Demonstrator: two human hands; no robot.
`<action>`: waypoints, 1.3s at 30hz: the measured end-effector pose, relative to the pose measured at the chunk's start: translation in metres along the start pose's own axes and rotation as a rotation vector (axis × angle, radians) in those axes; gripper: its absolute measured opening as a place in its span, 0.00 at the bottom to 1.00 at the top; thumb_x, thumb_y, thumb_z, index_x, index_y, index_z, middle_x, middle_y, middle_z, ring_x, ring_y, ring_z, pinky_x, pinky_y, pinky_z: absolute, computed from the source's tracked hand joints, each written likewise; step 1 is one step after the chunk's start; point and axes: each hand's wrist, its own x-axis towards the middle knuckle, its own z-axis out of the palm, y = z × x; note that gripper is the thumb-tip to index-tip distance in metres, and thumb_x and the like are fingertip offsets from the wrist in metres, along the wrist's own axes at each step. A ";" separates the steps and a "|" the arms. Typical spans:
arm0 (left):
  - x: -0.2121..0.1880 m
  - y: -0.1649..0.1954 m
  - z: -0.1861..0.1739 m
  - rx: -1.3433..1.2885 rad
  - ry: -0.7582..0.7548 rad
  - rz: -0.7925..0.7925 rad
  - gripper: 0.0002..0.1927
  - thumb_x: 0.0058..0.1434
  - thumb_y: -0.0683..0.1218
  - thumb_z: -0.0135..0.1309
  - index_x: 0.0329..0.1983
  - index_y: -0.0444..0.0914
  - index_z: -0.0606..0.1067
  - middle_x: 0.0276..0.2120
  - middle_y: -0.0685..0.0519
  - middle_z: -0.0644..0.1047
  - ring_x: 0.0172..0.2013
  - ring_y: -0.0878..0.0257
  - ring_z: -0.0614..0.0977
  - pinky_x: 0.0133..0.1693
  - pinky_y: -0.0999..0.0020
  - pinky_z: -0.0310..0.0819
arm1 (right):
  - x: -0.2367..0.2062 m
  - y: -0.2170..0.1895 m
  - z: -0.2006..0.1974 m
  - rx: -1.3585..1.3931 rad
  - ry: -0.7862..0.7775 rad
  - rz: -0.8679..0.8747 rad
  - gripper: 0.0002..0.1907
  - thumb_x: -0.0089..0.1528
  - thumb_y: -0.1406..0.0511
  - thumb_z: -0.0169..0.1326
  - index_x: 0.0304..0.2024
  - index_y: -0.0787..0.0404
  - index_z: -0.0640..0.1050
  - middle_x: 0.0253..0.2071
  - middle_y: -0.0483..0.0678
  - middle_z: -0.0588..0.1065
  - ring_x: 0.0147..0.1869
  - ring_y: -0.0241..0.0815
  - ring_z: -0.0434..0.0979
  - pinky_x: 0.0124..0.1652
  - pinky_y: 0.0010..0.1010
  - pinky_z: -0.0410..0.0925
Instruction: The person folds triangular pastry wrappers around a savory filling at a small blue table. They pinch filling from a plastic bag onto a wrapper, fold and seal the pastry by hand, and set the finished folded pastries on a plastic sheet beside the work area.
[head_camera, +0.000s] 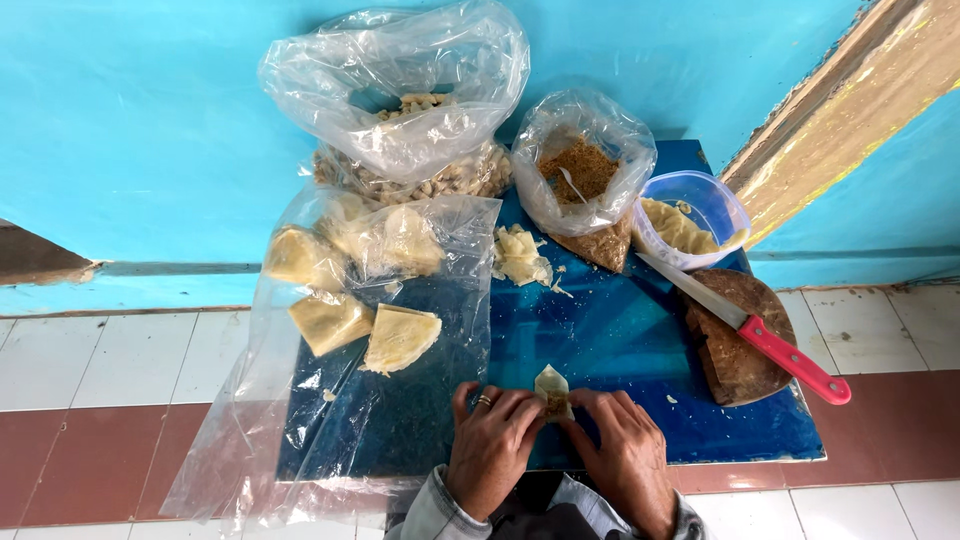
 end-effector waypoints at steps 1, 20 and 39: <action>0.001 -0.002 -0.001 -0.004 -0.004 0.020 0.12 0.59 0.43 0.63 0.46 0.41 0.79 0.41 0.58 0.80 0.42 0.58 0.79 0.56 0.46 0.56 | 0.000 -0.001 0.000 -0.012 -0.012 -0.020 0.18 0.52 0.63 0.67 0.44 0.58 0.80 0.39 0.45 0.81 0.42 0.46 0.80 0.40 0.37 0.72; 0.029 -0.009 0.010 -0.074 -0.074 -0.138 0.06 0.59 0.40 0.60 0.37 0.40 0.75 0.33 0.54 0.76 0.38 0.55 0.80 0.43 0.55 0.65 | 0.046 0.025 0.014 0.146 -0.317 0.089 0.08 0.54 0.63 0.65 0.34 0.57 0.82 0.32 0.45 0.75 0.36 0.47 0.78 0.35 0.38 0.71; 0.029 -0.018 0.006 -0.083 -0.056 0.026 0.07 0.61 0.40 0.60 0.43 0.37 0.79 0.37 0.52 0.79 0.41 0.53 0.78 0.43 0.57 0.69 | 0.047 0.026 0.023 0.120 -0.194 0.067 0.07 0.56 0.62 0.65 0.34 0.56 0.83 0.33 0.45 0.77 0.38 0.46 0.76 0.37 0.36 0.69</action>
